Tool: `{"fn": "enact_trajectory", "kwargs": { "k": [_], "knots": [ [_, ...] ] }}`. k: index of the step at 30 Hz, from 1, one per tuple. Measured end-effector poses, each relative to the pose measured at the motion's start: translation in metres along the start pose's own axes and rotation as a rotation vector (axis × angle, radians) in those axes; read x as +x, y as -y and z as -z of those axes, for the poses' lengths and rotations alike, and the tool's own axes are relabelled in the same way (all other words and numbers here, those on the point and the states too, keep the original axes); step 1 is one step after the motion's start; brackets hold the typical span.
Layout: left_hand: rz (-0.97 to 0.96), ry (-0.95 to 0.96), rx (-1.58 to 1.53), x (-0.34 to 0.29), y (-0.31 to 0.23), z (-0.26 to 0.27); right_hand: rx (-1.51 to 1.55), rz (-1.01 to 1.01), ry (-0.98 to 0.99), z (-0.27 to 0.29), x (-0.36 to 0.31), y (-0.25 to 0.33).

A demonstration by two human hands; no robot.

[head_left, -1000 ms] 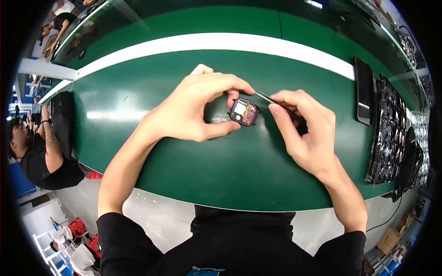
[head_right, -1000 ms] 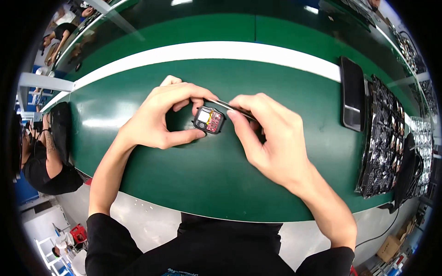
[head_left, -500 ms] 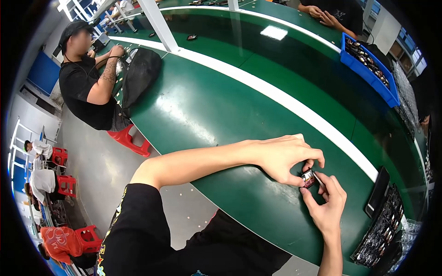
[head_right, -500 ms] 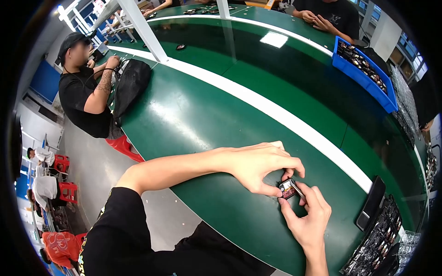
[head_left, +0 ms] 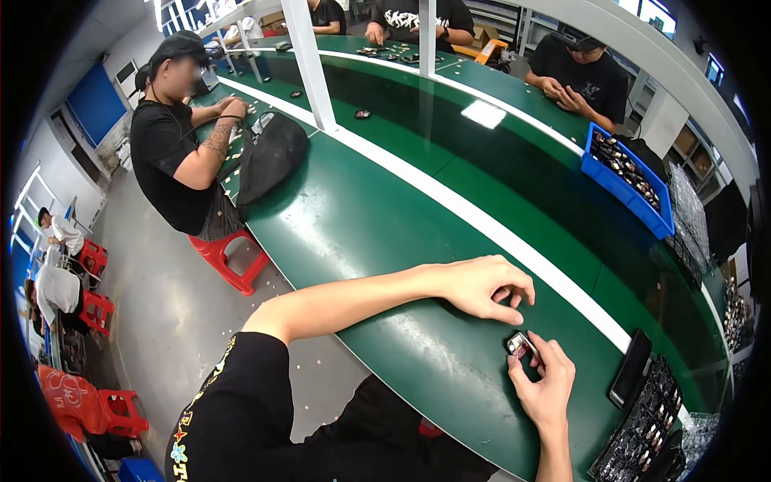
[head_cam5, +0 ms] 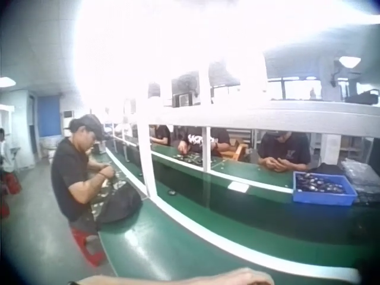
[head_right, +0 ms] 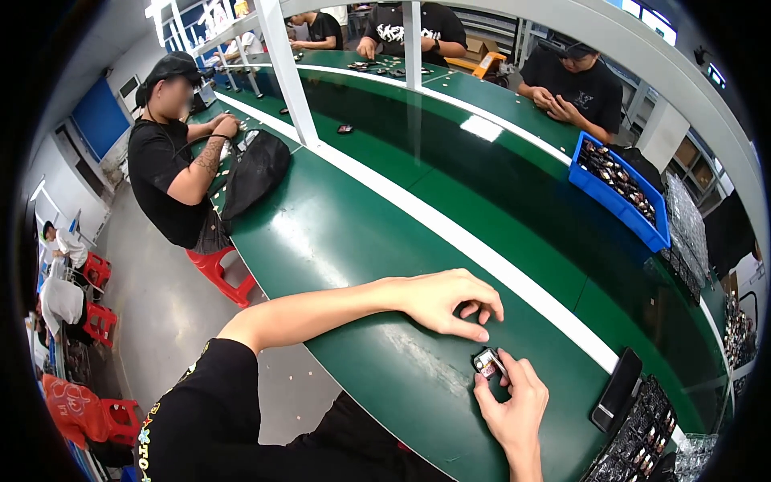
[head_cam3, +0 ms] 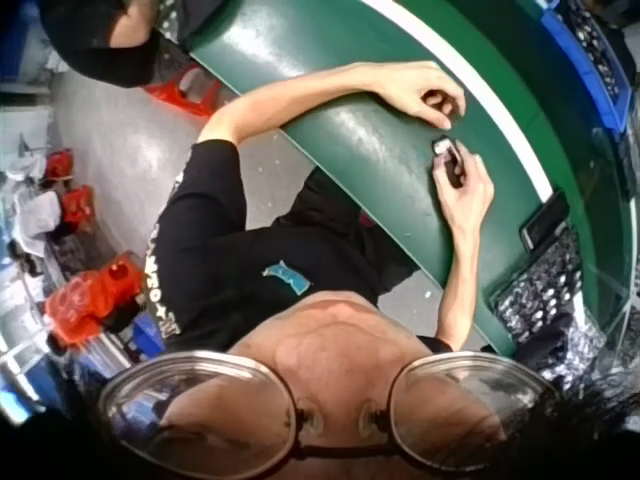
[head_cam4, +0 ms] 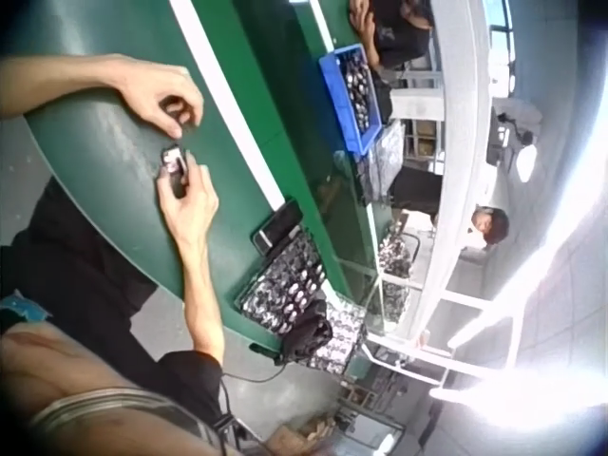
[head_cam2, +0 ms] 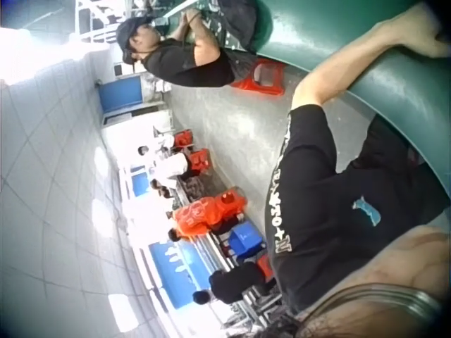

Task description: Assembling small electronic components using tweezers at a workshop bench.

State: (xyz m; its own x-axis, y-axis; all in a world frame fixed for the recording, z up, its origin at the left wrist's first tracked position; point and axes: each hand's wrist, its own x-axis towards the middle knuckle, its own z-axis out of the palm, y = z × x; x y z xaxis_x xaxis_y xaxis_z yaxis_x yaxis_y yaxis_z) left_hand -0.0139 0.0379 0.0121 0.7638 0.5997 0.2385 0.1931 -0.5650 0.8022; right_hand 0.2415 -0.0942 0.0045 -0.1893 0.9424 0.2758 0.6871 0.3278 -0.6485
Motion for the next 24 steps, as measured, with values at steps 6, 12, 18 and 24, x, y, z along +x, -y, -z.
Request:
{"fn": "enact_trajectory", "kwargs": {
  "k": [6, 12, 18, 24],
  "knots": [
    [0.062, -0.551, 0.681, -0.014, 0.089, 0.102, 0.049, -0.001, -0.03, -0.002, 0.0, -0.002],
    [0.632, -0.942, 0.981, -0.099, 0.185, 0.223, 0.061, 0.018, 0.012, -0.001, 0.003, 0.002],
    [0.901, -1.204, 0.858, -0.092, 0.223, 0.268, 0.112, -0.054, 0.034, 0.002, 0.003, -0.005],
    [0.986, -1.083, 0.994, -0.112, 0.234, 0.295, 0.087, -0.028, 0.071, 0.002, 0.007, 0.0]
  ]
}}
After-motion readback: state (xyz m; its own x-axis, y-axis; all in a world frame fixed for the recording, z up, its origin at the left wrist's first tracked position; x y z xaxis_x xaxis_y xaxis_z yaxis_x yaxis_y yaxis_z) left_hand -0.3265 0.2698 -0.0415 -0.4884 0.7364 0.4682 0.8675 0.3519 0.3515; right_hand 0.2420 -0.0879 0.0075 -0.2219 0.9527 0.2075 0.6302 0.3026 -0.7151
